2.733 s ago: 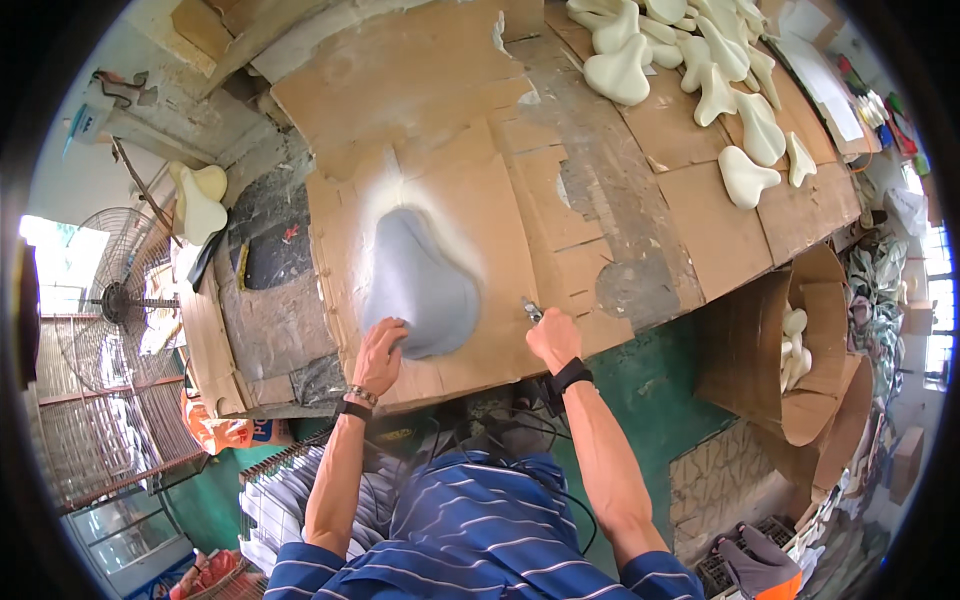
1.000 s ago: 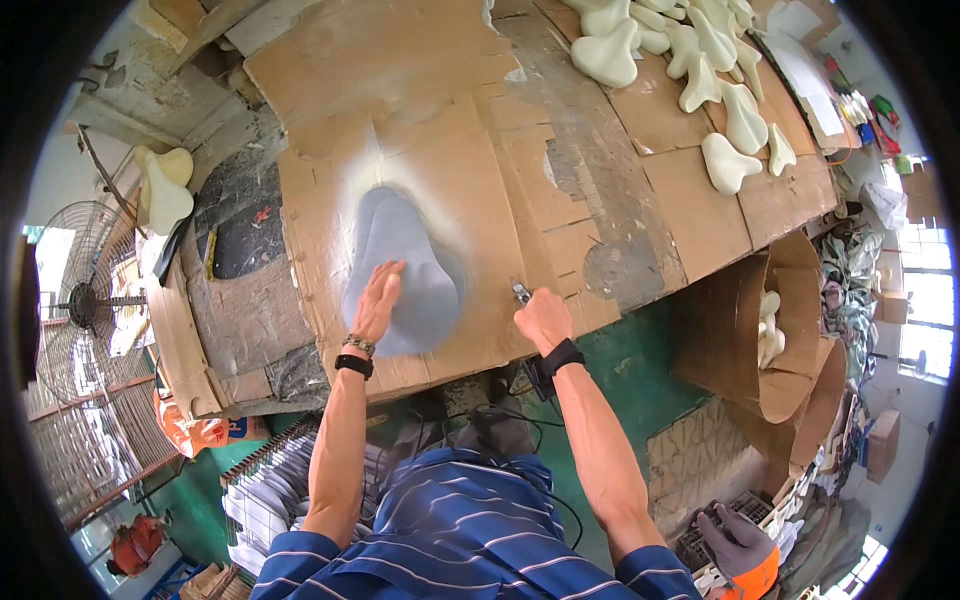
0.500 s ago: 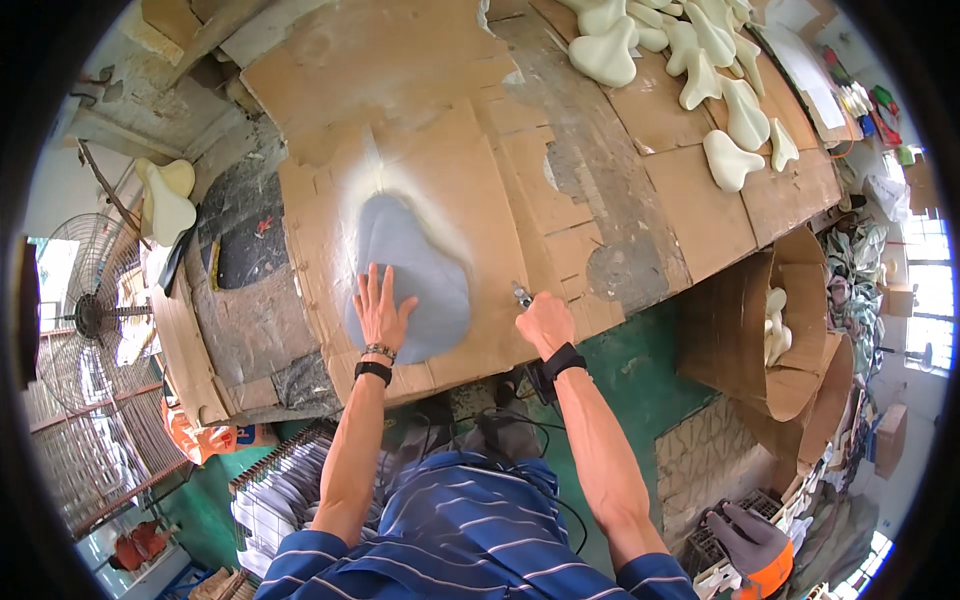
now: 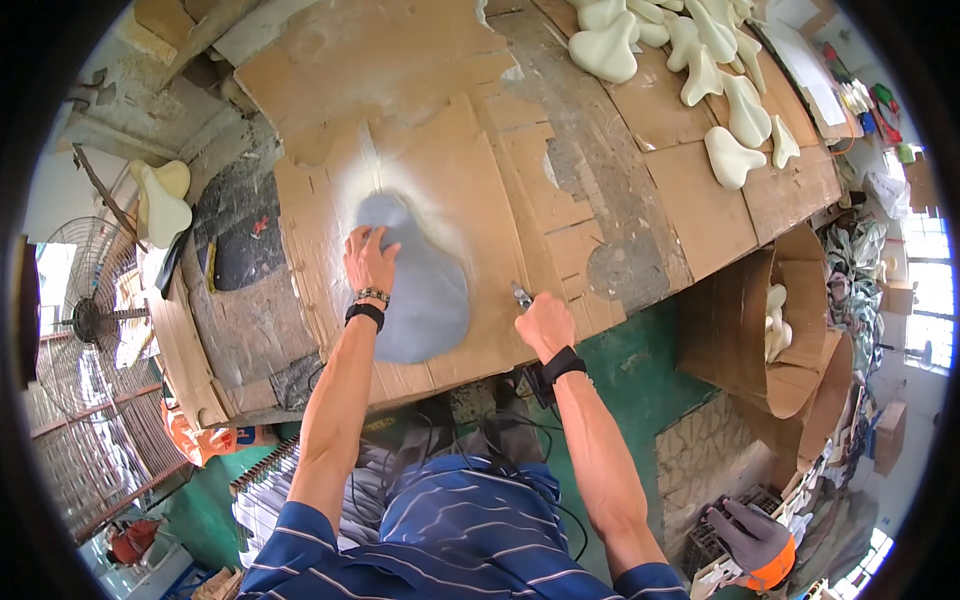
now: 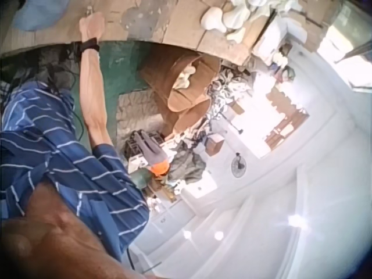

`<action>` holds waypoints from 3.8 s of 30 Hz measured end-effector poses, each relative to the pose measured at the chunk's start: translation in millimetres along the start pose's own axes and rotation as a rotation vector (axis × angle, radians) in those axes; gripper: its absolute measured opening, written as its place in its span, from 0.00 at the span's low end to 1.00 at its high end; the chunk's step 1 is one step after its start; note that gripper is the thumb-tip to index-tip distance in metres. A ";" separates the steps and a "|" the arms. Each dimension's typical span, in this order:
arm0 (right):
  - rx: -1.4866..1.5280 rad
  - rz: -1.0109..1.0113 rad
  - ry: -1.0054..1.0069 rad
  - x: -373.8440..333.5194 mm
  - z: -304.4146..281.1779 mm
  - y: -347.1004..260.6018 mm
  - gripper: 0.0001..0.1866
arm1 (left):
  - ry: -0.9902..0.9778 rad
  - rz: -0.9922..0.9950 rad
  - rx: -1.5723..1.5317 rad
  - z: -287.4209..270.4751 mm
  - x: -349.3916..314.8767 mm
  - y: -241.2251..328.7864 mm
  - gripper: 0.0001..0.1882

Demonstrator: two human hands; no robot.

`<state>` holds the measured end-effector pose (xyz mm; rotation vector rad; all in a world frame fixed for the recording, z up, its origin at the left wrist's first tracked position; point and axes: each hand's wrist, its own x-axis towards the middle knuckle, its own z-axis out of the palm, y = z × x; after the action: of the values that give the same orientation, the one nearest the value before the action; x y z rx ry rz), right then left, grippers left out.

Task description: The person repeatedly picks up white, irregularly shaped parts from a wire rack and places them on a cardboard surface. They use a spray gun to apply a grey coating to the parts, then return the finished items to the rack. The process is repeated for multiple units in a workshop setting.

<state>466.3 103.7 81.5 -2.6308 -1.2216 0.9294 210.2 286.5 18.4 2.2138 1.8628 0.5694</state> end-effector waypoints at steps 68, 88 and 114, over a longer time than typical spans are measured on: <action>0.121 -0.076 -0.057 -2.8 -13.1 22.9 0.12 | -0.176 -0.538 -0.103 26.6 -69.0 81.1 0.25; 0.117 -0.103 0.000 -14.5 -3.2 18.4 0.10 | -0.243 -0.492 -0.867 20.0 -88.7 18.4 0.24; 0.433 -0.525 0.193 -368.7 -51.4 37.7 0.27 | -0.195 -0.545 -1.221 -108.6 -343.3 -199.6 0.11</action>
<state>338.5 -179.1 290.6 -1.8834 -1.3723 0.7197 -60.8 -21.4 -17.1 0.8972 1.3012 0.9582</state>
